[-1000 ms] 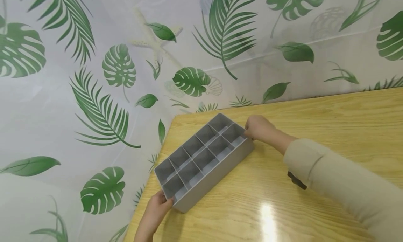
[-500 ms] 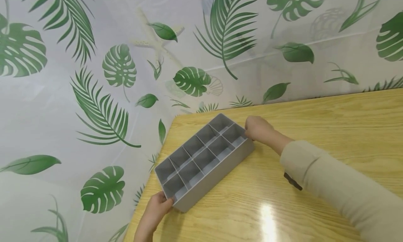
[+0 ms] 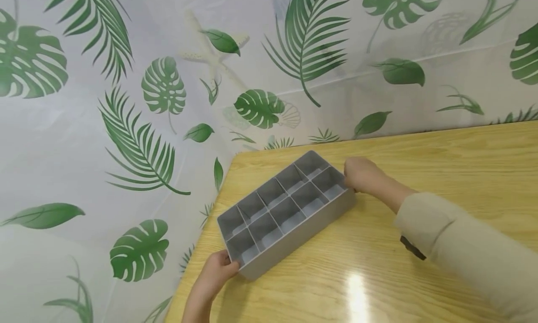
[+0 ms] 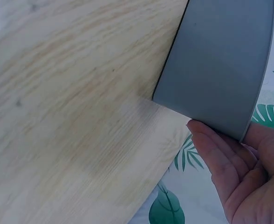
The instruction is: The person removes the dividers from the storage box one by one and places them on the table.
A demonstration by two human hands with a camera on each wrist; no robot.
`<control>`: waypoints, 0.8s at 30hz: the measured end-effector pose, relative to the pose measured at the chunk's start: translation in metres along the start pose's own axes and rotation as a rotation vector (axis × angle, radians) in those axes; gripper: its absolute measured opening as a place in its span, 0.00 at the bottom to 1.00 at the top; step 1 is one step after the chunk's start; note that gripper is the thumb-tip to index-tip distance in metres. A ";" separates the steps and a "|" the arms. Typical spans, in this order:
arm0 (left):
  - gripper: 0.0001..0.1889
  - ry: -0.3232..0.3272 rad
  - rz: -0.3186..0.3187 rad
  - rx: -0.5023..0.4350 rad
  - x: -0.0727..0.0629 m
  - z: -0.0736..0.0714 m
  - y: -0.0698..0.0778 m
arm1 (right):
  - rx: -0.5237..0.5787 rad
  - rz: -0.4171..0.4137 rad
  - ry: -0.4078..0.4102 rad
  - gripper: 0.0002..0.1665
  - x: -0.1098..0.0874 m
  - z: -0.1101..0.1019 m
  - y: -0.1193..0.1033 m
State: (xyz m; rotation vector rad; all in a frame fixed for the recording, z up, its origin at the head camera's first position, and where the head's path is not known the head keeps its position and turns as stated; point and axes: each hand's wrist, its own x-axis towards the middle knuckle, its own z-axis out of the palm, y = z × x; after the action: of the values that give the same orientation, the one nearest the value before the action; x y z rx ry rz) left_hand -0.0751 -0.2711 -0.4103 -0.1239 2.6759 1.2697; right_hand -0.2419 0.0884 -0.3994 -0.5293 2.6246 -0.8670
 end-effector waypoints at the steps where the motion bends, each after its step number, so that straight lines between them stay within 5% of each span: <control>1: 0.18 0.003 0.001 0.012 0.001 0.002 0.002 | 0.004 0.002 -0.010 0.18 -0.002 -0.002 0.002; 10: 0.18 -0.023 0.008 0.016 0.008 0.015 0.013 | 0.013 0.029 -0.070 0.23 -0.024 -0.012 0.019; 24: 0.18 -0.092 0.026 -0.013 0.016 0.031 0.026 | -0.024 0.008 -0.025 0.14 -0.064 -0.012 0.047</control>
State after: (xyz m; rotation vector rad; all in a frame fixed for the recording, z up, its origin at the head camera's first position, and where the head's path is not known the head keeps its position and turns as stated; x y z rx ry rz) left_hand -0.0913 -0.2300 -0.4130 -0.0312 2.6006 1.2680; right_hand -0.2020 0.1571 -0.4076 -0.5318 2.6157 -0.8213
